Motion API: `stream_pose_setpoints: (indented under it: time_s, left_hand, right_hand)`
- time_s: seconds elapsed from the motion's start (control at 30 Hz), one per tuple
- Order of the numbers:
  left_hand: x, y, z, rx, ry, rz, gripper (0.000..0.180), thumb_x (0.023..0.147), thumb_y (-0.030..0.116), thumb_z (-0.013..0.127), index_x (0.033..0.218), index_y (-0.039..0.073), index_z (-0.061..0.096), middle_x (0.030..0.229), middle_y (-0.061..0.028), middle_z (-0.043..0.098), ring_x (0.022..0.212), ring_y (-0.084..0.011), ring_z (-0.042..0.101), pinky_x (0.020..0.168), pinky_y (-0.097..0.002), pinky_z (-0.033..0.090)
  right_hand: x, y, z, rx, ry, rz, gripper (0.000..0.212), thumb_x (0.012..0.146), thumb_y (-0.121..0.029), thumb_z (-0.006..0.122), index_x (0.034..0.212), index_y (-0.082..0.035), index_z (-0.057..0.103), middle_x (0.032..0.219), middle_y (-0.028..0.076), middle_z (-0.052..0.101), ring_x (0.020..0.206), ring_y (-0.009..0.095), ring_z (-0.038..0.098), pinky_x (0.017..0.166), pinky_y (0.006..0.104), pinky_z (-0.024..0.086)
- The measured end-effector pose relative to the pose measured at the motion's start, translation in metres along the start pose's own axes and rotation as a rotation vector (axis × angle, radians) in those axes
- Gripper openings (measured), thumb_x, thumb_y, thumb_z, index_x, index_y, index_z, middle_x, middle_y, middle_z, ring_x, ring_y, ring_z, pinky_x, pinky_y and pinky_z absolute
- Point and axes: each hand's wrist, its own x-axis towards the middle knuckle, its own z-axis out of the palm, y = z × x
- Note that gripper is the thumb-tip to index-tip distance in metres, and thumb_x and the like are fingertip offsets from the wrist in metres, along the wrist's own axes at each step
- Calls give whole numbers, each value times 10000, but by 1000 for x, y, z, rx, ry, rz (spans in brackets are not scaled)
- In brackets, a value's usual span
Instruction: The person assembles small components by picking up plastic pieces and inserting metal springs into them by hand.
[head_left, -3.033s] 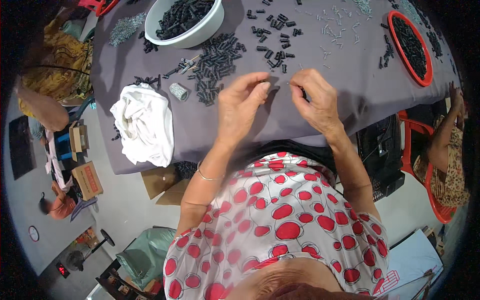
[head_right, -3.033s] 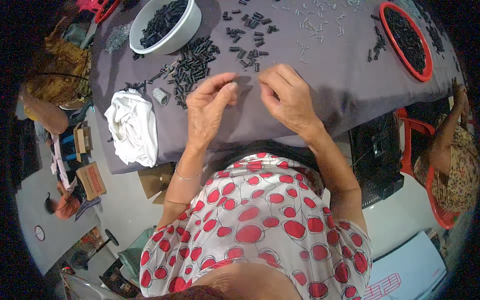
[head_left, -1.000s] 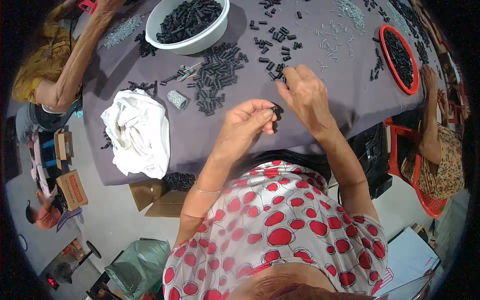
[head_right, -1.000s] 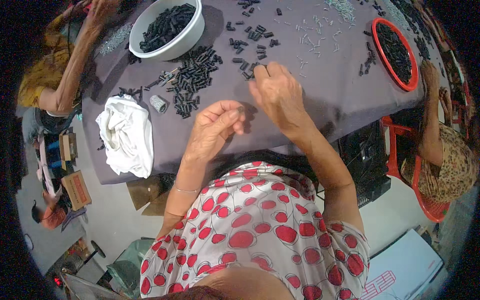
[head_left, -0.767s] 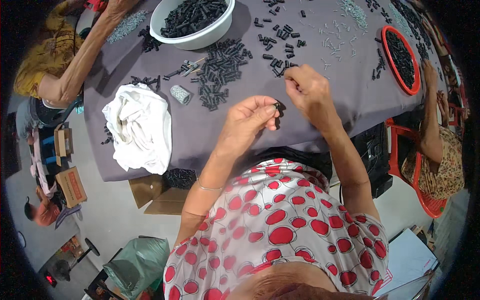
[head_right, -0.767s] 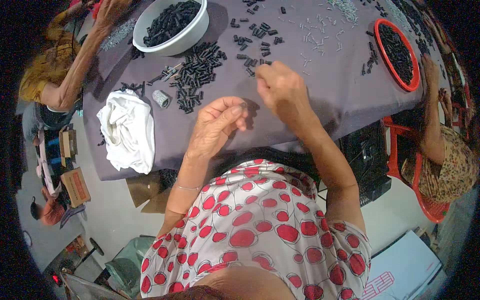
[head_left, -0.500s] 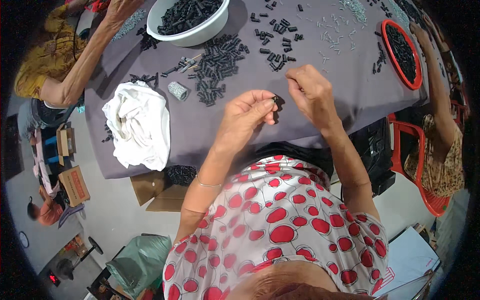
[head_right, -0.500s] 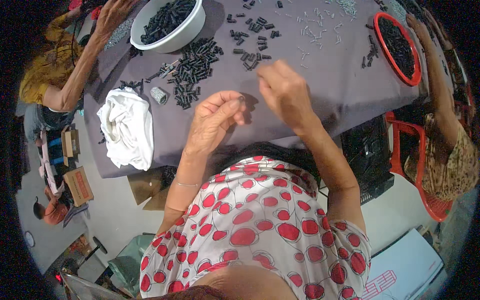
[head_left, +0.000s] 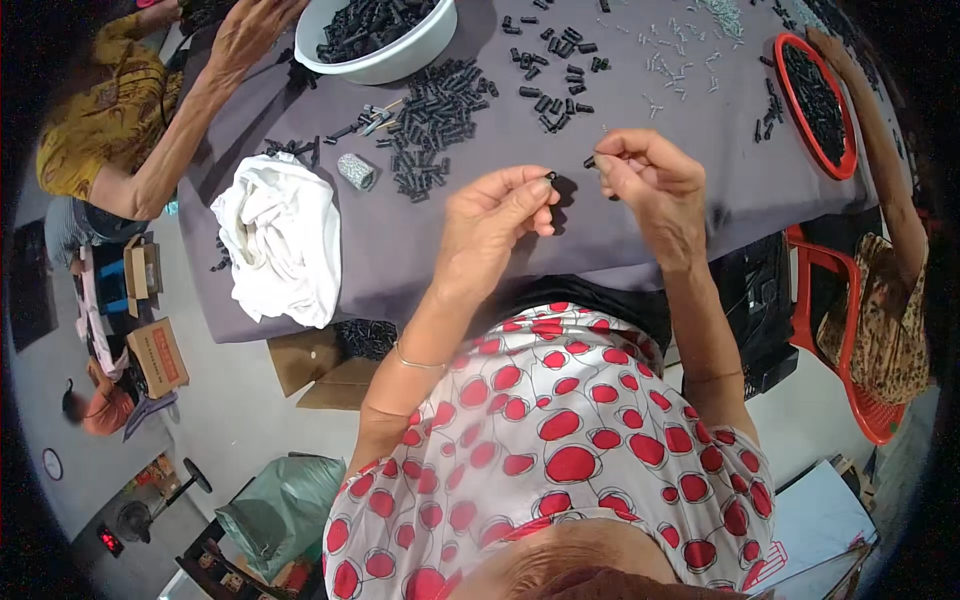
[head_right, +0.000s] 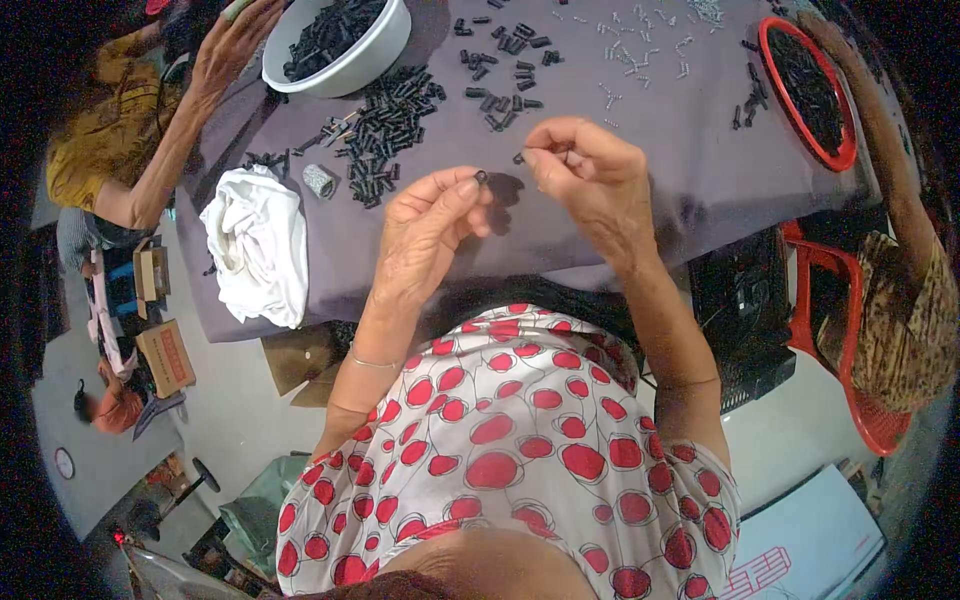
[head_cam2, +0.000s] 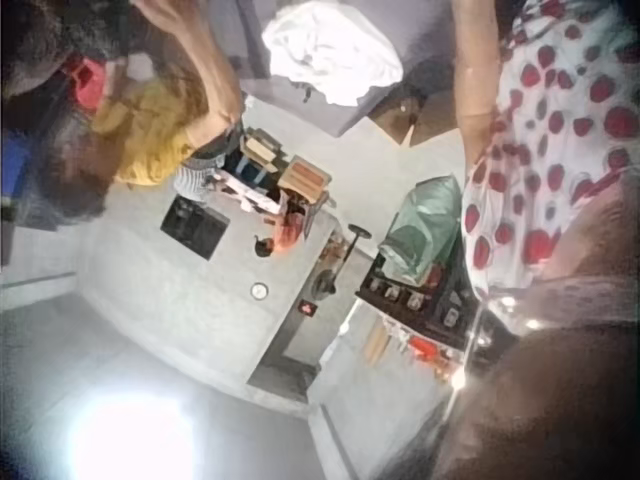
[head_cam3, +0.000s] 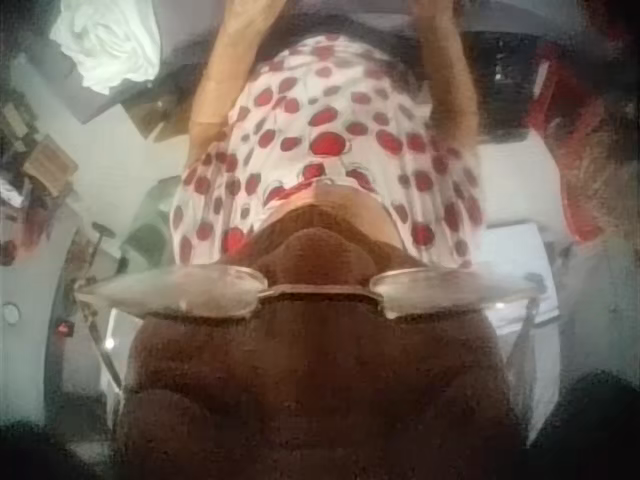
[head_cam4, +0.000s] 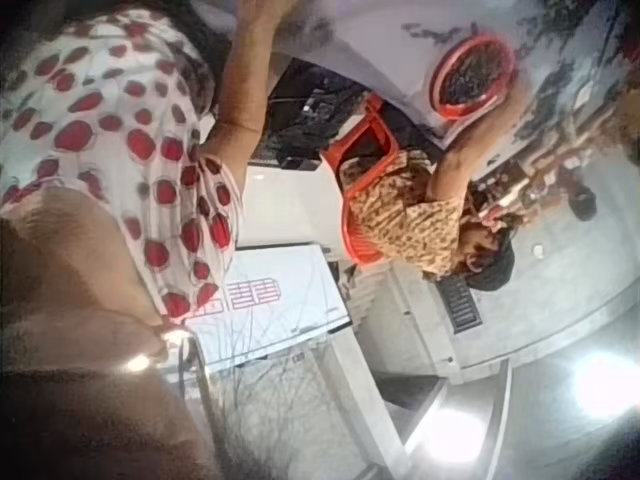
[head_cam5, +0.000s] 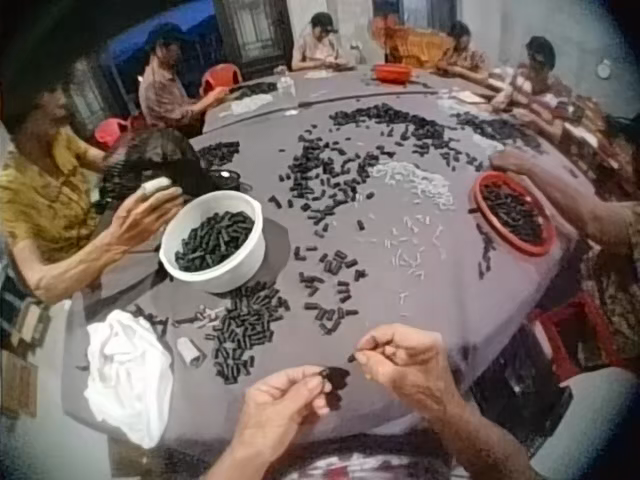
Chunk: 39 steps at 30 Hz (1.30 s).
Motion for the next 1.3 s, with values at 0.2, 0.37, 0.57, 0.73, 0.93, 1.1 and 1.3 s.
stream_pose_setpoints:
  time_s: [0.2, 0.37, 0.57, 0.73, 0.93, 1.1, 1.3]
  left_hand:
    - [-7, -5, 13, -22, 10, -2, 217, 885, 111, 624, 1045, -35, 617, 867, -89, 654, 656, -106, 586, 611, -236, 511]
    - [-10, -6, 18, -10, 11, -25, 222, 892, 115, 621, 1040, -51, 611, 852, -82, 647, 643, -99, 580, 600, -216, 493]
    - [-10, -11, 15, 19, -11, -8, 212, 887, 111, 618, 1042, -33, 622, 904, -89, 659, 672, -109, 582, 624, -252, 509]
    - [-7, -13, 19, 91, 11, 98, 201, 905, 111, 602, 1018, -55, 615, 849, -54, 629, 659, -78, 557, 630, -219, 495]
    - [-6, -14, 22, 160, 68, 168, 185, 916, 113, 588, 1013, -43, 609, 831, -30, 619, 662, -66, 546, 628, -206, 475]
    - [-1, -20, 26, 217, 108, 203, 170, 915, 110, 571, 1001, -27, 622, 769, -4, 624, 636, -49, 542, 584, -187, 448]
    - [-1, -22, 25, 133, 52, 224, 179, 933, 114, 549, 1012, -33, 615, 763, -1, 589, 662, -60, 529, 627, -204, 461]
  right_hand:
    - [-16, 8, 5, 21, 17, -176, 132, 798, 33, 647, 924, -7, 637, 802, -1, 604, 691, 39, 535, 597, 169, 431]
    - [-22, 4, 4, 70, 10, -210, 136, 792, 40, 645, 909, -28, 631, 839, 18, 616, 718, 58, 553, 622, 186, 445]
    - [-24, 4, 1, -56, -38, -279, 159, 777, 56, 630, 908, -34, 623, 817, 47, 619, 727, 101, 583, 636, 234, 464]
    - [-20, 3, 1, -116, -41, -311, 136, 782, 47, 630, 889, -37, 616, 796, 51, 623, 707, 107, 591, 632, 234, 464]
    - [-21, 4, 10, -171, 41, -235, 127, 788, 52, 626, 885, -29, 613, 795, 45, 621, 691, 95, 579, 614, 219, 458]
    - [-19, 11, 10, -103, 49, -222, 124, 805, 65, 601, 902, -11, 614, 834, 28, 617, 735, 58, 543, 640, 195, 440]
    - [-18, 11, 9, -88, 38, -233, 132, 794, 61, 638, 902, -14, 621, 886, 39, 622, 765, 64, 546, 663, 186, 435]
